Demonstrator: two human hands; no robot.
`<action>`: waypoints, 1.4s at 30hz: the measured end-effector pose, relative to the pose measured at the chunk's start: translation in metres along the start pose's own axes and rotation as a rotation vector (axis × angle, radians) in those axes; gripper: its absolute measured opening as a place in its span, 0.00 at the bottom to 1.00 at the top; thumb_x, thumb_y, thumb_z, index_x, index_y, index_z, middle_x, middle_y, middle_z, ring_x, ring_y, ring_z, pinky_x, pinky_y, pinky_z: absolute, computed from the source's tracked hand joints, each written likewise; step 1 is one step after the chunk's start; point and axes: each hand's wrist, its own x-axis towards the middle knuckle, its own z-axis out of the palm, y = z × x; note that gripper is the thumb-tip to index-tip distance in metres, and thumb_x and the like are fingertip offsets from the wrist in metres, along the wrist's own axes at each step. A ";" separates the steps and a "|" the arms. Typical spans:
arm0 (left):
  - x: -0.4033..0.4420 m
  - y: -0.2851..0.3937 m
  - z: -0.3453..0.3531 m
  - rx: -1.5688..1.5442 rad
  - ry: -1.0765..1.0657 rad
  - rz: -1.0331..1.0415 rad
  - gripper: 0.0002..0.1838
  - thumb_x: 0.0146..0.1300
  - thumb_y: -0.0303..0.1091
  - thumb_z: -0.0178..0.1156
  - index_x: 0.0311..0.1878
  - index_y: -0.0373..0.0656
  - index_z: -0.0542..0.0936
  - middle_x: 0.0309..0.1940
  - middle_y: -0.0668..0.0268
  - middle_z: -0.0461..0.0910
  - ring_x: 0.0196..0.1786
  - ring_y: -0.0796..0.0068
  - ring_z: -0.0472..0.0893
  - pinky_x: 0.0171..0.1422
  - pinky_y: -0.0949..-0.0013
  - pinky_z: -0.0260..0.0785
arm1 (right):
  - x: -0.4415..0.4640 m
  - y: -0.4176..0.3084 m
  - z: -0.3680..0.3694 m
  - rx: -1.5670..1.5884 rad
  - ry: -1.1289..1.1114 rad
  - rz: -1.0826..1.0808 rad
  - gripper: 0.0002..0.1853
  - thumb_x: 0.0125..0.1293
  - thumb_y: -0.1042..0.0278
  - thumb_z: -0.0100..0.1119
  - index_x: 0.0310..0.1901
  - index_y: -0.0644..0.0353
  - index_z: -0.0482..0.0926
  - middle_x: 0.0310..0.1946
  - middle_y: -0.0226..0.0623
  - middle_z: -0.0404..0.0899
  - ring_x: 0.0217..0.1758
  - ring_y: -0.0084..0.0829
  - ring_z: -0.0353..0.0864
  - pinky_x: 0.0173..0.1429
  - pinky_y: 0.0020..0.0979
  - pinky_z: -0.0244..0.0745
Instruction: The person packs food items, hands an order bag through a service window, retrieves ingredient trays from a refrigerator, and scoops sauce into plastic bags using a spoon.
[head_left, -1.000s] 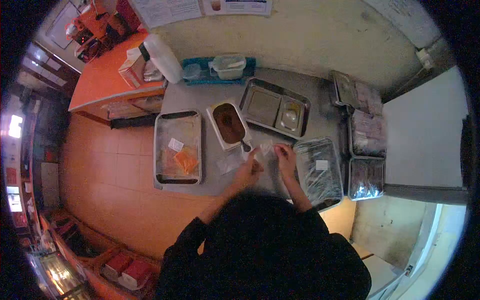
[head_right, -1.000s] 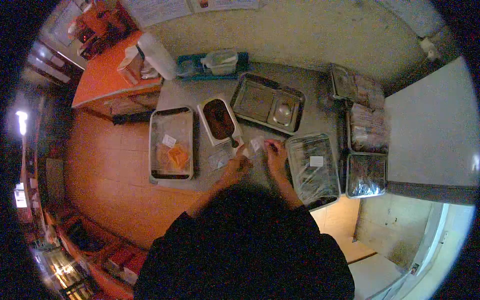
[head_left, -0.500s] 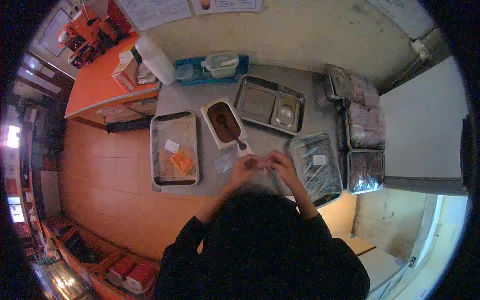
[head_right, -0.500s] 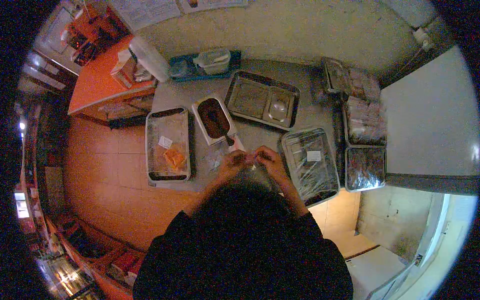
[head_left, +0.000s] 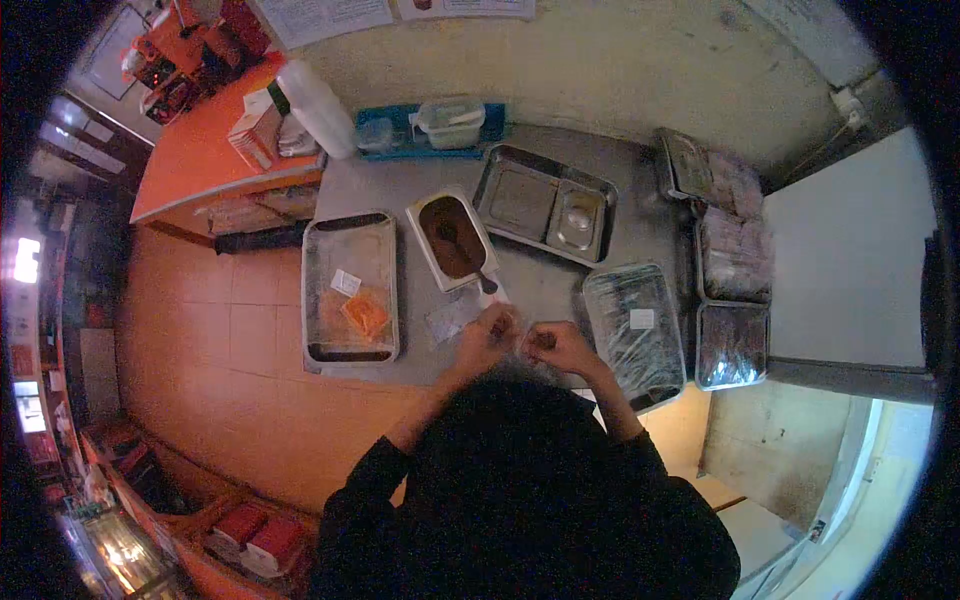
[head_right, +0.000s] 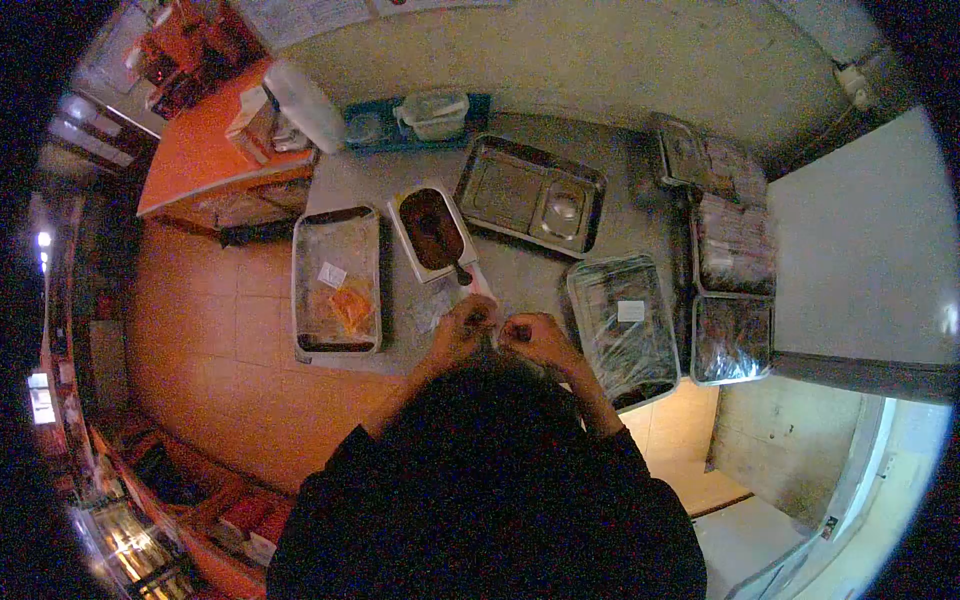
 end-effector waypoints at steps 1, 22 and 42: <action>-0.002 0.007 0.000 -0.049 0.047 -0.073 0.06 0.55 0.31 0.59 0.32 0.38 0.76 0.27 0.57 0.75 0.28 0.65 0.77 0.34 0.66 0.68 | 0.001 -0.004 0.002 -0.044 0.052 -0.039 0.07 0.59 0.70 0.57 0.33 0.65 0.76 0.27 0.33 0.77 0.29 0.21 0.77 0.35 0.25 0.74; -0.020 0.025 -0.028 0.312 -0.069 -0.137 0.22 0.48 0.37 0.60 0.48 0.39 0.72 0.37 0.53 0.76 0.40 0.49 0.76 0.45 0.57 0.69 | 0.006 -0.041 0.019 -0.657 0.557 -0.275 0.07 0.50 0.70 0.56 0.31 0.62 0.76 0.30 0.41 0.77 0.32 0.43 0.78 0.35 0.39 0.72; -0.048 0.048 -0.061 0.245 0.267 -0.306 0.27 0.46 0.33 0.67 0.53 0.48 0.73 0.35 0.60 0.77 0.33 0.71 0.78 0.32 0.69 0.70 | 0.034 -0.111 0.021 -0.276 0.408 -0.140 0.15 0.52 0.65 0.59 0.43 0.55 0.73 0.29 0.46 0.76 0.33 0.43 0.78 0.38 0.40 0.74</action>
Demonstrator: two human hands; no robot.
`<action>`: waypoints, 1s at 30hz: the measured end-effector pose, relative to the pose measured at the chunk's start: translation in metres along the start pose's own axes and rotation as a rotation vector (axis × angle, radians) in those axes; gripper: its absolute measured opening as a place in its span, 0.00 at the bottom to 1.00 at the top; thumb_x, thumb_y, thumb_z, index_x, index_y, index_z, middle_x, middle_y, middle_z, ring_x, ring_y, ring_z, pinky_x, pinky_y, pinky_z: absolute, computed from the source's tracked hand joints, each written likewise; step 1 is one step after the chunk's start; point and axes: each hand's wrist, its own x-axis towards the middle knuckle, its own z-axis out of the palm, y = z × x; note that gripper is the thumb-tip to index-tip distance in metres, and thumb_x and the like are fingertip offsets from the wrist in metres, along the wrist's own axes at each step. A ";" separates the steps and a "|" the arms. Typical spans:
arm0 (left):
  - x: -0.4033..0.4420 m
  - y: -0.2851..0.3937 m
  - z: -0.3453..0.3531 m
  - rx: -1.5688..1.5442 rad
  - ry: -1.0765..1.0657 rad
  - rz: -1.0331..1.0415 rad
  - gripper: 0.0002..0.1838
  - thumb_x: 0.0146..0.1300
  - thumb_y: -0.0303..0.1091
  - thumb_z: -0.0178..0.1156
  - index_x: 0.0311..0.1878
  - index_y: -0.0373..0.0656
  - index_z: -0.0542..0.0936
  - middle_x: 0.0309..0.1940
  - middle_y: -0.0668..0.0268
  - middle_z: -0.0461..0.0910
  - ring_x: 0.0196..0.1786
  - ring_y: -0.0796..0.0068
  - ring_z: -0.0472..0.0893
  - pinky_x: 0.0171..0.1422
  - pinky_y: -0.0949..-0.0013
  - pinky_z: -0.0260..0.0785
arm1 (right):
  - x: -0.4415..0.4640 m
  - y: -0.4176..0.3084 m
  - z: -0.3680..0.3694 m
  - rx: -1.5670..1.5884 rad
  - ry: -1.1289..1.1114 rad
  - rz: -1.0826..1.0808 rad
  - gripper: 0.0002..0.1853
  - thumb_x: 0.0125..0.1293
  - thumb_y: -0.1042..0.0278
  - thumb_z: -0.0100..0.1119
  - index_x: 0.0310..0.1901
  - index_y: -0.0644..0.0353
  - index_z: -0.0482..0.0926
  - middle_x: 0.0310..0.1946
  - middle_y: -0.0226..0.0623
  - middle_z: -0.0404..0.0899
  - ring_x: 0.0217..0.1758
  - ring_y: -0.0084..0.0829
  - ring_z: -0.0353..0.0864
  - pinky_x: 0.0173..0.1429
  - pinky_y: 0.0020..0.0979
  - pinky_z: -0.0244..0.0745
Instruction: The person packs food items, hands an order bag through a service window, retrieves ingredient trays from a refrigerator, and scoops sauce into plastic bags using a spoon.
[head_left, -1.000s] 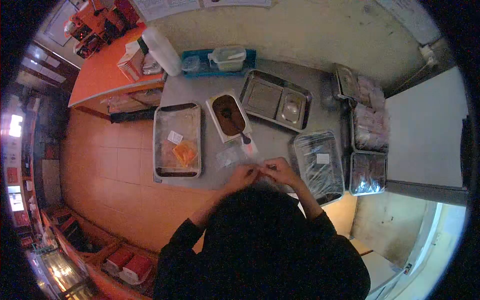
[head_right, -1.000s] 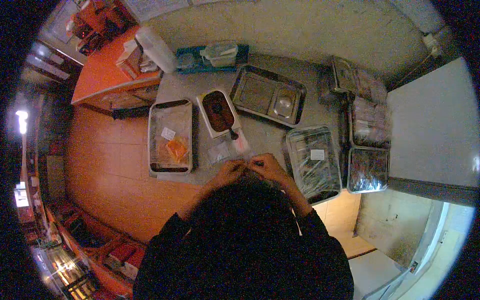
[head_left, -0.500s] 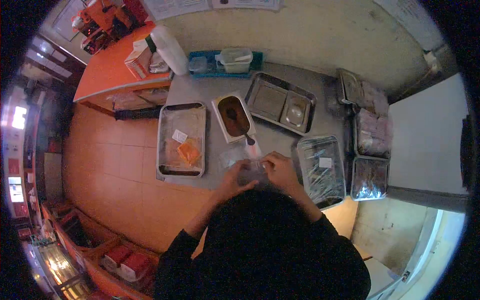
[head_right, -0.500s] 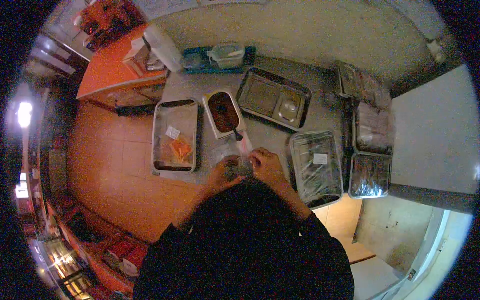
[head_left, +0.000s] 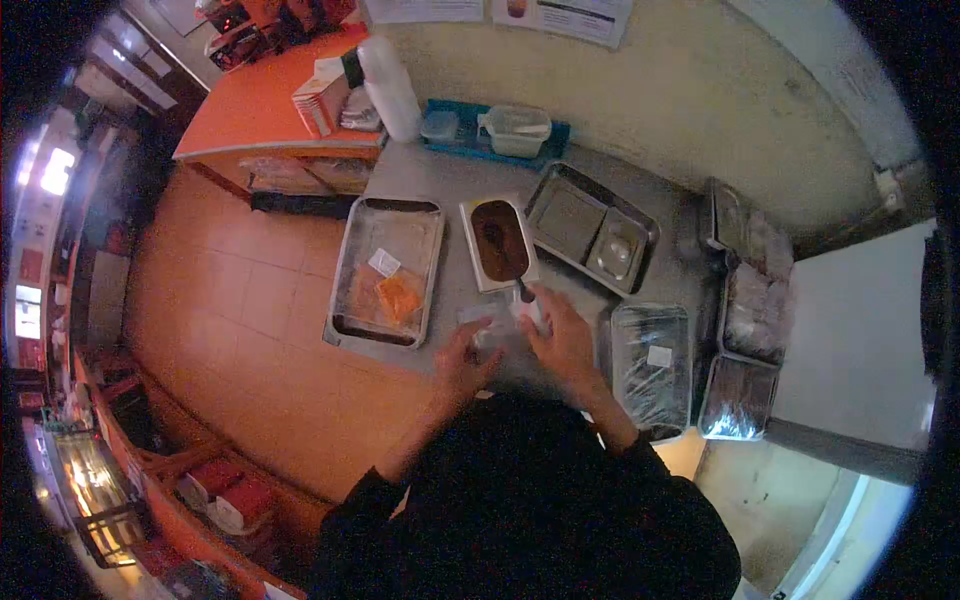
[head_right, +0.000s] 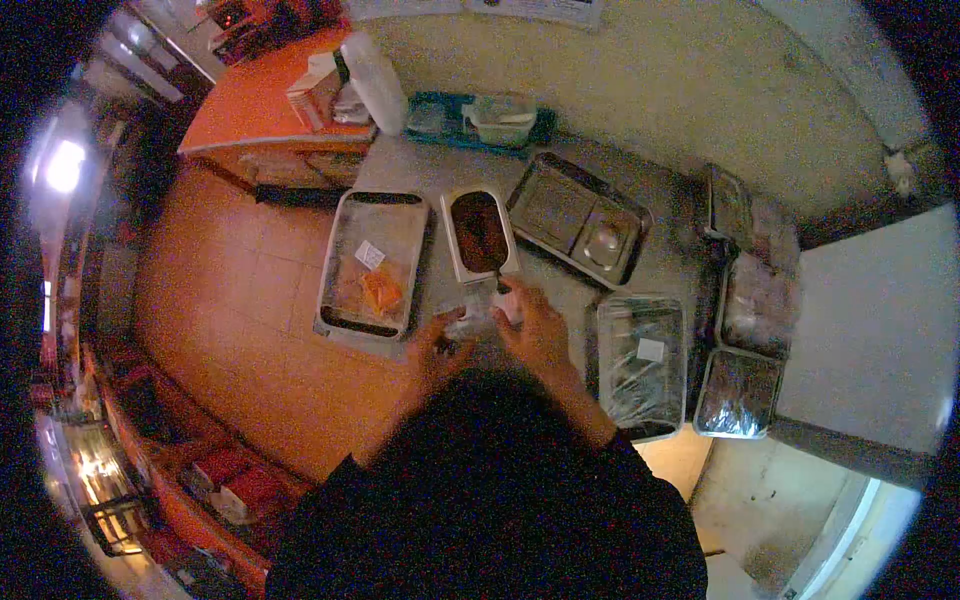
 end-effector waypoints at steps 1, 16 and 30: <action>0.001 -0.014 0.006 -0.145 -0.009 -0.094 0.25 0.48 0.33 0.66 0.52 0.47 0.74 0.34 0.62 0.78 0.32 0.74 0.77 0.32 0.71 0.70 | 0.010 0.007 0.000 -0.201 0.055 -0.145 0.16 0.53 0.67 0.59 0.45 0.54 0.74 0.31 0.45 0.76 0.33 0.39 0.78 0.37 0.36 0.73; 0.048 -0.038 0.057 -0.895 -0.086 -0.553 0.26 0.56 0.37 0.61 0.57 0.38 0.68 0.42 0.62 0.76 0.39 0.75 0.76 0.41 0.73 0.70 | 0.135 0.043 0.016 -0.092 -0.142 -0.605 0.11 0.58 0.62 0.57 0.41 0.53 0.79 0.34 0.34 0.76 0.36 0.37 0.79 0.40 0.32 0.74; 0.052 -0.058 0.006 -0.726 -0.024 -0.521 0.29 0.52 0.35 0.64 0.56 0.33 0.68 0.41 0.63 0.77 0.39 0.75 0.77 0.42 0.75 0.69 | 0.104 0.053 0.013 0.190 -0.255 -0.445 0.09 0.60 0.66 0.56 0.39 0.60 0.79 0.35 0.34 0.79 0.38 0.30 0.80 0.39 0.30 0.74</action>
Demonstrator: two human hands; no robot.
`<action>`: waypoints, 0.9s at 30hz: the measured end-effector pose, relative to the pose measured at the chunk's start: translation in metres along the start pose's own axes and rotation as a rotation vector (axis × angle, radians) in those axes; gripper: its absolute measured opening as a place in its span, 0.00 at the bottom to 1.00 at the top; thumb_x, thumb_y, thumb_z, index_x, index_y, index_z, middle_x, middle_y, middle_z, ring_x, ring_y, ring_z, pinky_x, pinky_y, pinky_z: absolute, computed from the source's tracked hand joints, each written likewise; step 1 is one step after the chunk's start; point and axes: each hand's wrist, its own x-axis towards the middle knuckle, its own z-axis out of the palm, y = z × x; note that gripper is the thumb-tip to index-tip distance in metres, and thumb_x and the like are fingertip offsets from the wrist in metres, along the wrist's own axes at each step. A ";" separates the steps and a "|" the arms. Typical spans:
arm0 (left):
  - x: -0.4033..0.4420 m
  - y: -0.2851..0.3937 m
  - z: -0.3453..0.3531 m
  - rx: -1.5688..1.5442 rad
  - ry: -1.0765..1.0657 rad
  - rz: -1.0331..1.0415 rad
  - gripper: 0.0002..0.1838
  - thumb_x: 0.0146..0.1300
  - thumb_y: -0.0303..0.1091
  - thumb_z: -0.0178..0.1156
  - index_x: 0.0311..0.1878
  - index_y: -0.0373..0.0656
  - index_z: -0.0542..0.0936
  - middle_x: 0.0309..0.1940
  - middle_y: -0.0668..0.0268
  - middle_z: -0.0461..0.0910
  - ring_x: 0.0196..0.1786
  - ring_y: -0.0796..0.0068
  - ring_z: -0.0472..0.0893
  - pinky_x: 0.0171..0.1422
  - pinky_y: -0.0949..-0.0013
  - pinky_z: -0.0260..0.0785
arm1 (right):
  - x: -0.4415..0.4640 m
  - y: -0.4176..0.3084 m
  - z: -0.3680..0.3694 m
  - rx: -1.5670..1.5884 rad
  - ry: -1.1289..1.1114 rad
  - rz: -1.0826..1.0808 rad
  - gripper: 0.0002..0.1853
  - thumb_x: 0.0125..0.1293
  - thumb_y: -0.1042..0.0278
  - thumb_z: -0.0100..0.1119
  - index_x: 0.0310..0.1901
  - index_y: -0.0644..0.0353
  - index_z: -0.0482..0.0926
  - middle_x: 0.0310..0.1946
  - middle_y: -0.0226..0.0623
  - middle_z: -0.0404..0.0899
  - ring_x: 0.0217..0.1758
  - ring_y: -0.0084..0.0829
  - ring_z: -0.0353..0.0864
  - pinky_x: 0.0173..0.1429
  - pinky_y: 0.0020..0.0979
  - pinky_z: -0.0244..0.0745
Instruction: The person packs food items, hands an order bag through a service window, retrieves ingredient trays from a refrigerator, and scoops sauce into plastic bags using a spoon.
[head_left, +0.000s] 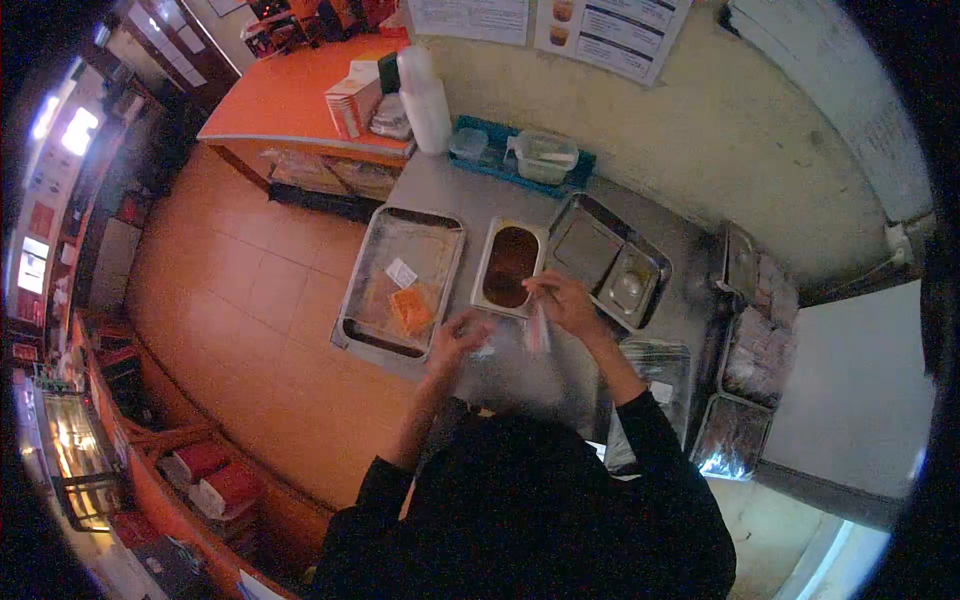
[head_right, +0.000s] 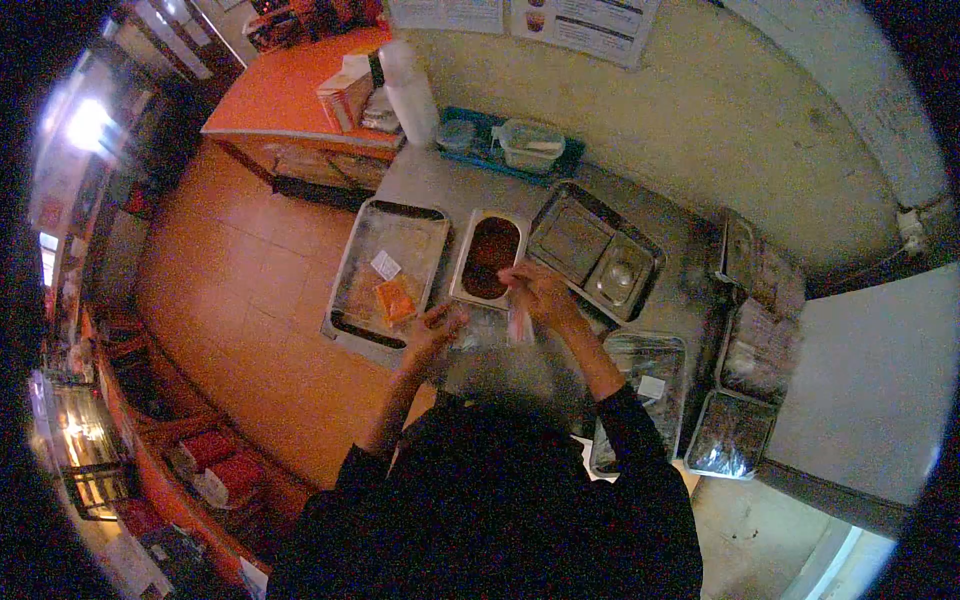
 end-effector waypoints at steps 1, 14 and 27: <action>-0.007 0.009 -0.002 0.002 -0.018 0.050 0.31 0.52 0.34 0.65 0.58 0.33 0.67 0.42 0.63 0.77 0.39 0.76 0.77 0.41 0.75 0.69 | 0.003 -0.001 -0.001 -0.056 0.073 -0.036 0.10 0.61 0.66 0.55 0.39 0.61 0.79 0.34 0.35 0.79 0.37 0.29 0.80 0.38 0.29 0.74; -0.012 0.004 0.002 0.077 -0.064 0.145 0.30 0.47 0.30 0.68 0.55 0.34 0.70 0.39 0.66 0.77 0.35 0.78 0.77 0.39 0.76 0.70 | -0.017 0.031 0.014 0.506 0.484 0.461 0.21 0.64 0.52 0.51 0.33 0.66 0.80 0.22 0.35 0.76 0.24 0.20 0.73 0.31 0.22 0.68; -0.029 0.015 -0.019 0.167 0.055 0.375 0.24 0.45 0.28 0.69 0.48 0.36 0.73 0.40 0.61 0.76 0.37 0.73 0.77 0.42 0.72 0.73 | -0.047 0.078 0.019 1.108 0.800 0.661 0.13 0.63 0.60 0.53 0.34 0.63 0.77 0.26 0.34 0.79 0.22 0.23 0.74 0.29 0.22 0.70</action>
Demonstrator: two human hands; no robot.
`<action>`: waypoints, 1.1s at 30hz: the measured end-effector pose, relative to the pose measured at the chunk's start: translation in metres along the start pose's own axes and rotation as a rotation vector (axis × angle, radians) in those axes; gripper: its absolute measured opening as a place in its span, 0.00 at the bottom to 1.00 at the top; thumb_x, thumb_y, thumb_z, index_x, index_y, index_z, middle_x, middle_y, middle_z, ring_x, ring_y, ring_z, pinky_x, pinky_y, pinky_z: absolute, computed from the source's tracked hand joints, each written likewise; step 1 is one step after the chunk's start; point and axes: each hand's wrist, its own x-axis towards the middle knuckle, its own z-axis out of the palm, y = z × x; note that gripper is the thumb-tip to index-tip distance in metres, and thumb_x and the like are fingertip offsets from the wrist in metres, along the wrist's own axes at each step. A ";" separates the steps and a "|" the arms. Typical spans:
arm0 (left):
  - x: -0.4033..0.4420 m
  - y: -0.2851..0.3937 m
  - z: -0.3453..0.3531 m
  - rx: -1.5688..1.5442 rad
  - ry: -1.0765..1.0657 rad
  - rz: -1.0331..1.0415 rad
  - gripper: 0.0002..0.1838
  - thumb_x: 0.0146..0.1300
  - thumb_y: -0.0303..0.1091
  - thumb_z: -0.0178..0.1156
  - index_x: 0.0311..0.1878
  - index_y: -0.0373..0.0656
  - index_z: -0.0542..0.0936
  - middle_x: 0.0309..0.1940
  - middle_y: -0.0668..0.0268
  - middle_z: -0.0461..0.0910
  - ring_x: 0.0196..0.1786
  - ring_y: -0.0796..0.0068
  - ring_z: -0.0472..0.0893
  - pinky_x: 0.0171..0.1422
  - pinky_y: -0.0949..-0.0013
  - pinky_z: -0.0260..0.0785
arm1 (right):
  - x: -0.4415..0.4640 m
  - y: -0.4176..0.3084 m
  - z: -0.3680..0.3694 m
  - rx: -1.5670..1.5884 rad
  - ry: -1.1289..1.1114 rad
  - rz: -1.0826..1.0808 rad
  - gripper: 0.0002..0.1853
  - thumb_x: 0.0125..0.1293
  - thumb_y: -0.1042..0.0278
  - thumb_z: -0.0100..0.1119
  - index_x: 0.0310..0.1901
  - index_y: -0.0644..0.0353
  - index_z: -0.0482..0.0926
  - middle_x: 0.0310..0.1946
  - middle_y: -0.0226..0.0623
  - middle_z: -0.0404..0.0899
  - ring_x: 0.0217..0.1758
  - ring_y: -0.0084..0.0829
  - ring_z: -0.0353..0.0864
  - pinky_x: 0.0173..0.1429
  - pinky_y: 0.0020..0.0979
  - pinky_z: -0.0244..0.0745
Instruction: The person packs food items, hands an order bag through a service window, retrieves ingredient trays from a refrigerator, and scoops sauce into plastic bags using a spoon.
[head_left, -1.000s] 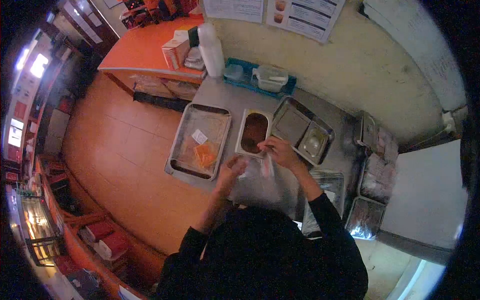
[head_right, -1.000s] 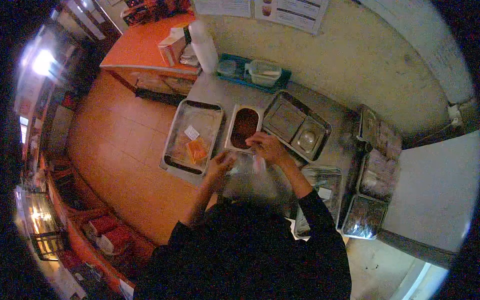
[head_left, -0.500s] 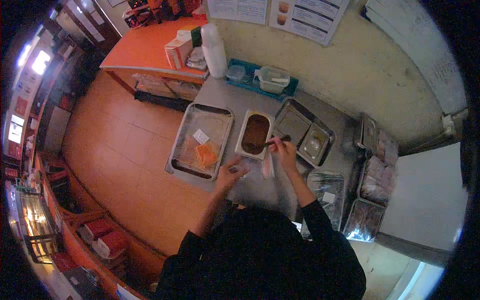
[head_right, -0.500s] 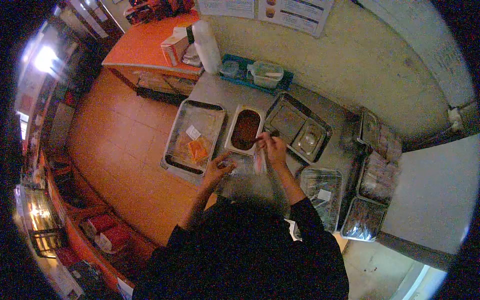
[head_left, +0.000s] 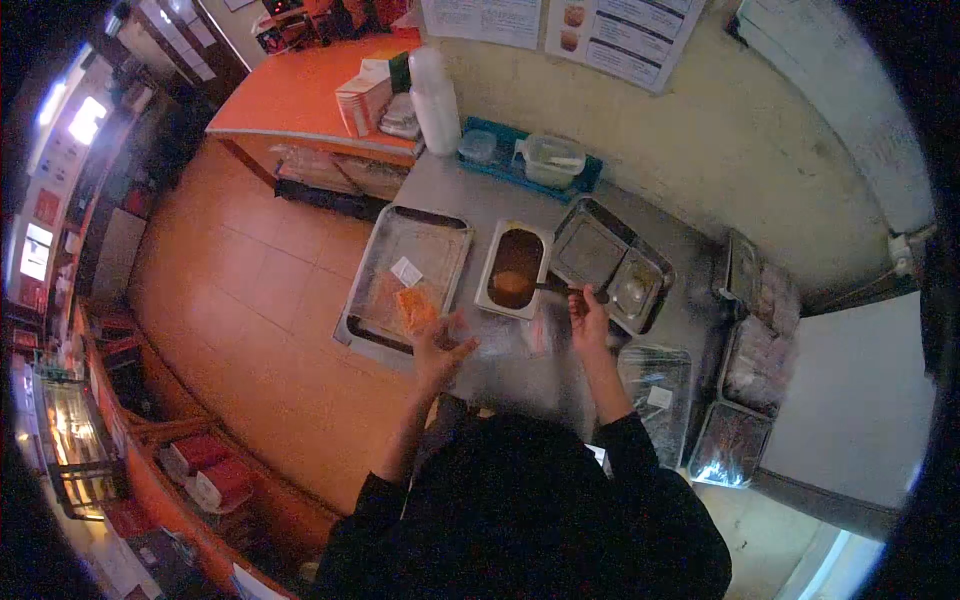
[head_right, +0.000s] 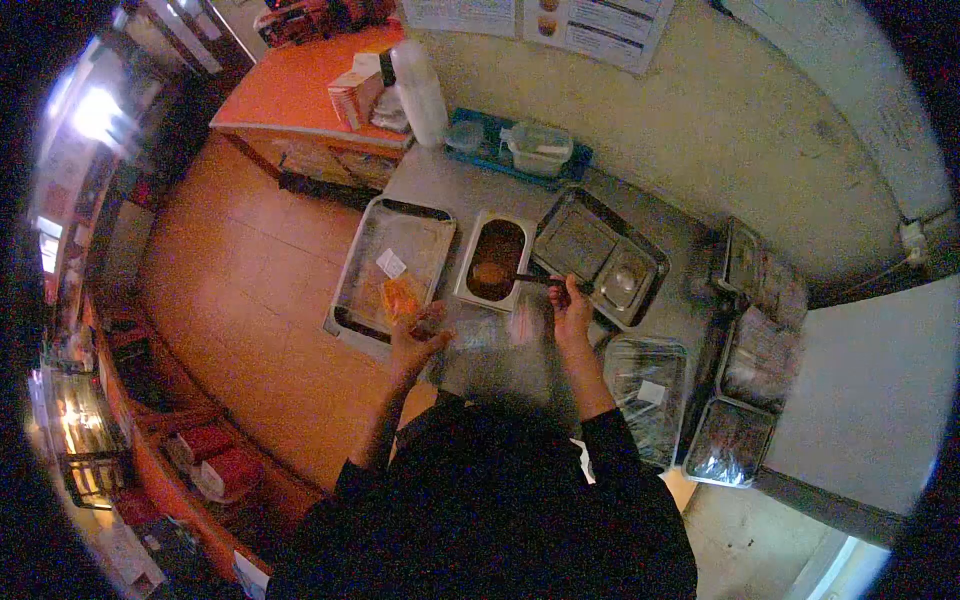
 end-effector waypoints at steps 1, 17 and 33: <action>-0.002 0.012 0.000 0.034 0.049 -0.046 0.24 0.45 0.28 0.69 0.47 0.36 0.73 0.41 0.61 0.76 0.36 0.72 0.78 0.40 0.72 0.73 | -0.001 0.002 -0.002 0.044 -0.027 -0.009 0.13 0.64 0.61 0.52 0.34 0.63 0.76 0.27 0.34 0.79 0.23 0.23 0.74 0.29 0.22 0.70; 0.032 0.032 -0.004 0.077 0.268 0.282 0.24 0.44 0.26 0.68 0.47 0.39 0.72 0.39 0.62 0.76 0.27 0.78 0.77 0.32 0.75 0.71 | -0.032 -0.056 0.053 0.056 -0.029 -0.205 0.14 0.62 0.59 0.55 0.32 0.64 0.78 0.24 0.34 0.79 0.22 0.21 0.75 0.26 0.19 0.69; 0.053 0.085 -0.002 0.278 0.335 0.516 0.05 0.49 0.25 0.62 0.29 0.39 0.76 0.42 0.59 0.75 0.27 0.73 0.80 0.30 0.73 0.72 | -0.049 -0.088 0.074 0.021 0.011 -0.258 0.15 0.63 0.59 0.54 0.35 0.66 0.78 0.22 0.30 0.76 0.22 0.17 0.71 0.25 0.17 0.66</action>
